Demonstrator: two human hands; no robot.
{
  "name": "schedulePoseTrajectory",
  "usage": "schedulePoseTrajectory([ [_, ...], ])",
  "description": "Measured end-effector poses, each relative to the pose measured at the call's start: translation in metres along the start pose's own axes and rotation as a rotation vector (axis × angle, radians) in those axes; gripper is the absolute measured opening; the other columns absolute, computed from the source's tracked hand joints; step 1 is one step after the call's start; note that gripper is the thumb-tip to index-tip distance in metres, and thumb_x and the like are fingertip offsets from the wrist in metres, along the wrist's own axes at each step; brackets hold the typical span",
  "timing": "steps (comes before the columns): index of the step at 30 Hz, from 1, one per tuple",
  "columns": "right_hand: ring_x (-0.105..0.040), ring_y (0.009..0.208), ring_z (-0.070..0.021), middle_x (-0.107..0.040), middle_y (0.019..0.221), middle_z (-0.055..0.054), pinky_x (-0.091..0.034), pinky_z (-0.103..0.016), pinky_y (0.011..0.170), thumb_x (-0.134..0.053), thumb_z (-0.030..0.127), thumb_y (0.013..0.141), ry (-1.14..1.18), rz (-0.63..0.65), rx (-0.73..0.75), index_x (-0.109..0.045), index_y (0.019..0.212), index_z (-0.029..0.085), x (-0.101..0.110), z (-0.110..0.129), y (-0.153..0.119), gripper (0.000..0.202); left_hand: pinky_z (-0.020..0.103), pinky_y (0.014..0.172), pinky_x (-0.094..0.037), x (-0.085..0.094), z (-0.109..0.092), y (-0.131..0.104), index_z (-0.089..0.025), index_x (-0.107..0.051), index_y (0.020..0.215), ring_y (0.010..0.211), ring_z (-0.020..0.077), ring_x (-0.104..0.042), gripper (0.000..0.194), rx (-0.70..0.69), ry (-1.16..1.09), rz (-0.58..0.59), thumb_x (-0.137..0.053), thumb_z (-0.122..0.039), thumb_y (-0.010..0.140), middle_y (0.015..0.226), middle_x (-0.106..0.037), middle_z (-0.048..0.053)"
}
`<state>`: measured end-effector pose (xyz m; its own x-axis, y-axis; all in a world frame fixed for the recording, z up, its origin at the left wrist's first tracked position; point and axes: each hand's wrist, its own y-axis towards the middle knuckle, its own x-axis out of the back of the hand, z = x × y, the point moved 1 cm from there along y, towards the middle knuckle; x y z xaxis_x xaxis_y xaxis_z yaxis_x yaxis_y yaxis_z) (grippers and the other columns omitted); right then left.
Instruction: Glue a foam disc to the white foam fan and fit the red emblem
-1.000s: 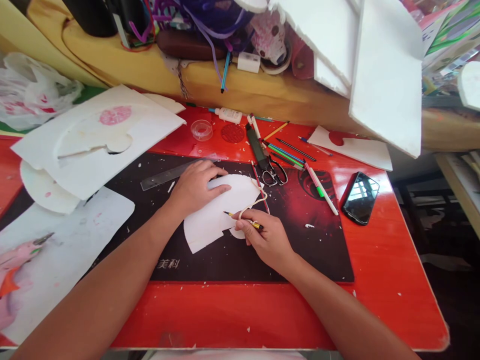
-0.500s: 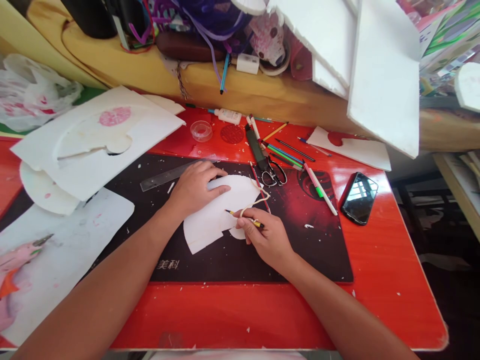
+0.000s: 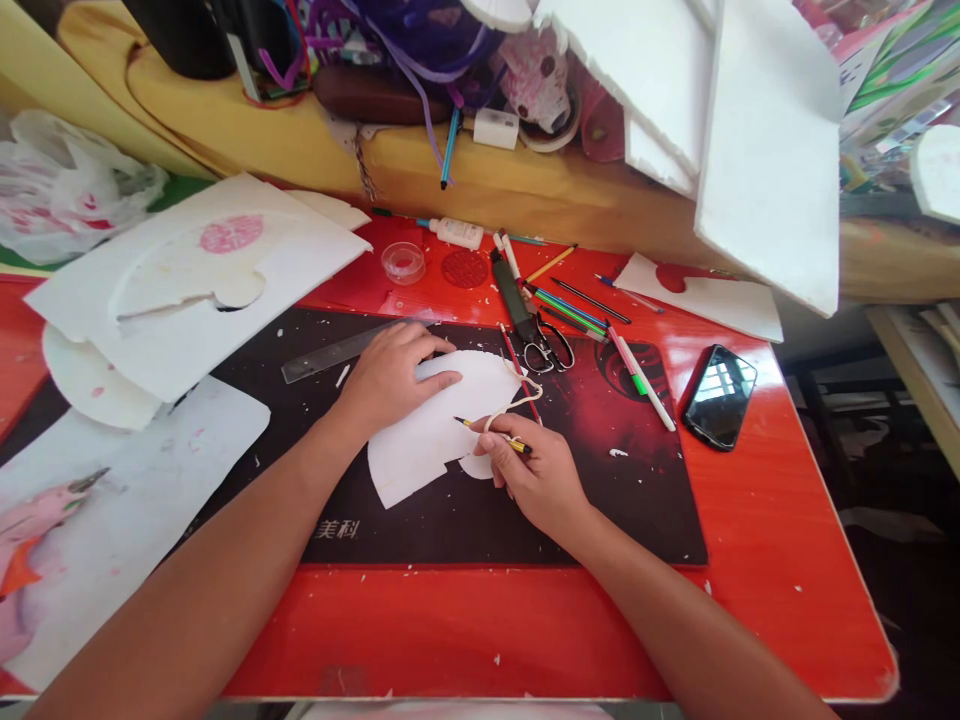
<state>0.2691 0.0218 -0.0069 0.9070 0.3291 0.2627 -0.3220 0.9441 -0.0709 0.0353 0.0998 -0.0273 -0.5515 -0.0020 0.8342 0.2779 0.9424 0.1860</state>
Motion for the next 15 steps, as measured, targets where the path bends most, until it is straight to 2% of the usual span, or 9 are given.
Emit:
schedulePoseTrajectory([
  [6, -0.061, 0.051, -0.0103, -0.080, 0.096, -0.007, -0.049, -0.024, 0.053, -0.061, 0.045, 0.106, -0.021, 0.027, 0.002, -0.076, 0.102, 0.020, -0.0004, -0.0005, -0.0010, 0.030, 0.044, 0.097, -0.049, -0.0002, 0.0003, 0.0001, -0.024, -0.078, 0.116, 0.102, 0.0285, -0.064, 0.032, -0.006, -0.004, -0.009, -0.071, -0.049, 0.096, 0.103, -0.069, 0.007],
  [15, -0.071, 0.068, -0.0150, -0.082, 0.099, -0.007, -0.051, -0.023, 0.056, -0.060, 0.046, 0.108, -0.018, 0.098, 0.075, -0.077, 0.095, 0.021, -0.0007, 0.0005, -0.0030, 0.033, 0.044, 0.097, -0.049, -0.0004, -0.0006, -0.0001, -0.024, -0.078, 0.116, 0.102, 0.0283, -0.064, 0.031, 0.002, -0.004, -0.008, -0.072, -0.046, 0.096, 0.103, -0.069, 0.006],
])
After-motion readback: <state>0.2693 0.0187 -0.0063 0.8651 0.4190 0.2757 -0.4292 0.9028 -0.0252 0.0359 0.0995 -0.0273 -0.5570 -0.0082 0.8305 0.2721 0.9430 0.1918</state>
